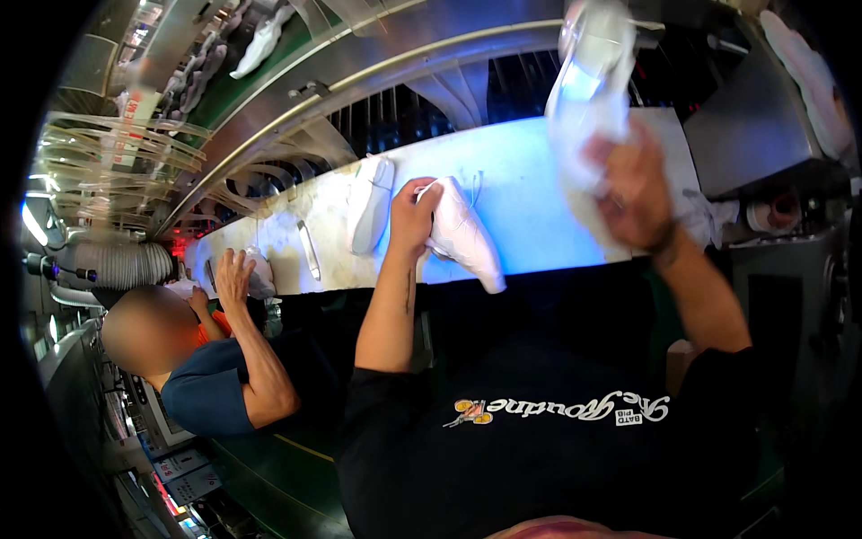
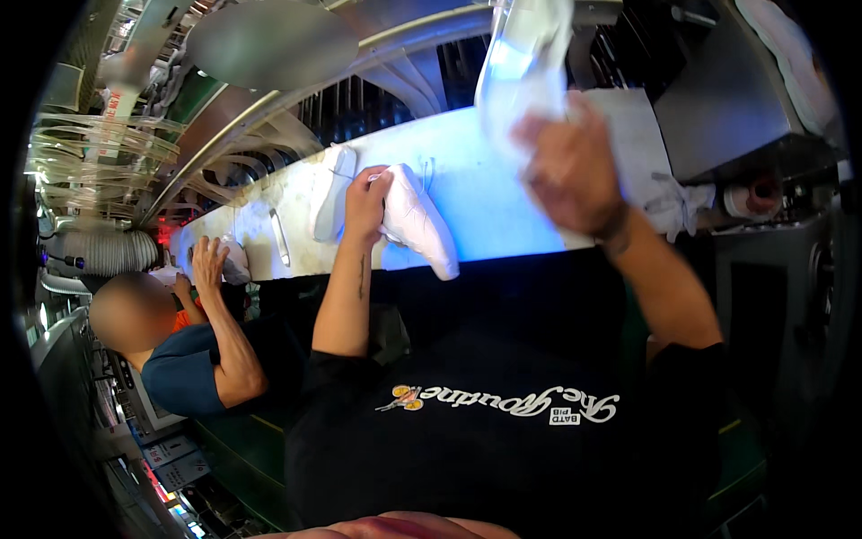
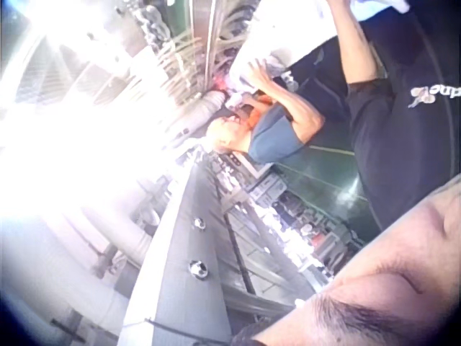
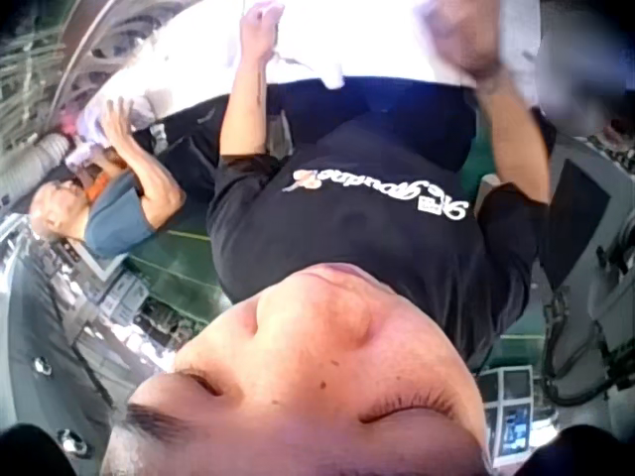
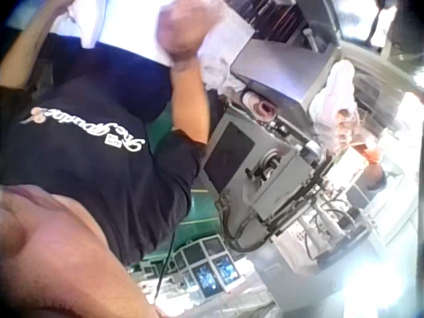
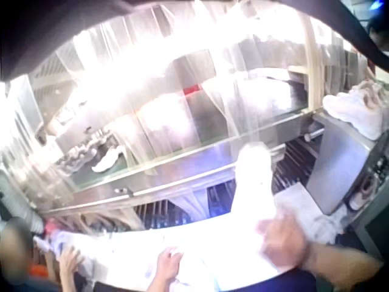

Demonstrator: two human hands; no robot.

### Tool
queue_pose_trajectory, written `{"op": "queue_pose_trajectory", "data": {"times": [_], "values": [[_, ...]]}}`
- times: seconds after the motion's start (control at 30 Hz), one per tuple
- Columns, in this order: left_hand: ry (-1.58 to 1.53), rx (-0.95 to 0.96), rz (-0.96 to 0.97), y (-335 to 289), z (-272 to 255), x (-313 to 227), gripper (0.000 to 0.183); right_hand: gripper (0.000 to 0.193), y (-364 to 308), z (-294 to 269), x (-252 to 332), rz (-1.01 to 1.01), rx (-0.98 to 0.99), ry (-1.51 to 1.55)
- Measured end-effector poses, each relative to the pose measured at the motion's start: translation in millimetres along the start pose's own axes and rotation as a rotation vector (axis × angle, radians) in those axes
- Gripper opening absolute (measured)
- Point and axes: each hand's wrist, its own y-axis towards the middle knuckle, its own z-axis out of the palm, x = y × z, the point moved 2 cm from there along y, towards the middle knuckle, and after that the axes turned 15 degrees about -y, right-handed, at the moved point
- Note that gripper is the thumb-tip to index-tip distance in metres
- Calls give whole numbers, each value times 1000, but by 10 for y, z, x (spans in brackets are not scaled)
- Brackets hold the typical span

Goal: The person assembles white sneakers on a factory assembly line. They insert a teal insole into the shoe, use a utility knife to trim excess material from the heel area, and then place the finished shoe onto a conveyor belt.

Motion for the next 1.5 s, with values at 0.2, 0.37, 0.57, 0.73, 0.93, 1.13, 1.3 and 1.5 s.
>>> {"op": "queue_pose_trajectory", "data": {"times": [0.2,0.37,0.57,0.73,0.93,1.13,1.3,1.5], "values": [[493,271,144,236,180,12,24,20,-1431,367,1134,233,429,296],[982,396,426,-13,692,-402,23,30,-1310,265,1175,300,494,359],[1154,547,514,-180,939,-336,17,27,-1049,510,790,483,438,151],[1059,568,589,-465,838,-376,15,23,-969,824,606,373,545,35],[1021,526,459,-445,856,-339,14,18,-892,1095,787,314,561,277],[1122,586,446,-415,889,-400,10,16,-977,1250,918,519,427,313],[1181,663,445,-374,902,-395,10,15,-1001,1233,902,565,462,355],[1155,680,397,-330,887,-369,11,15,-879,1206,872,733,638,451]]}}
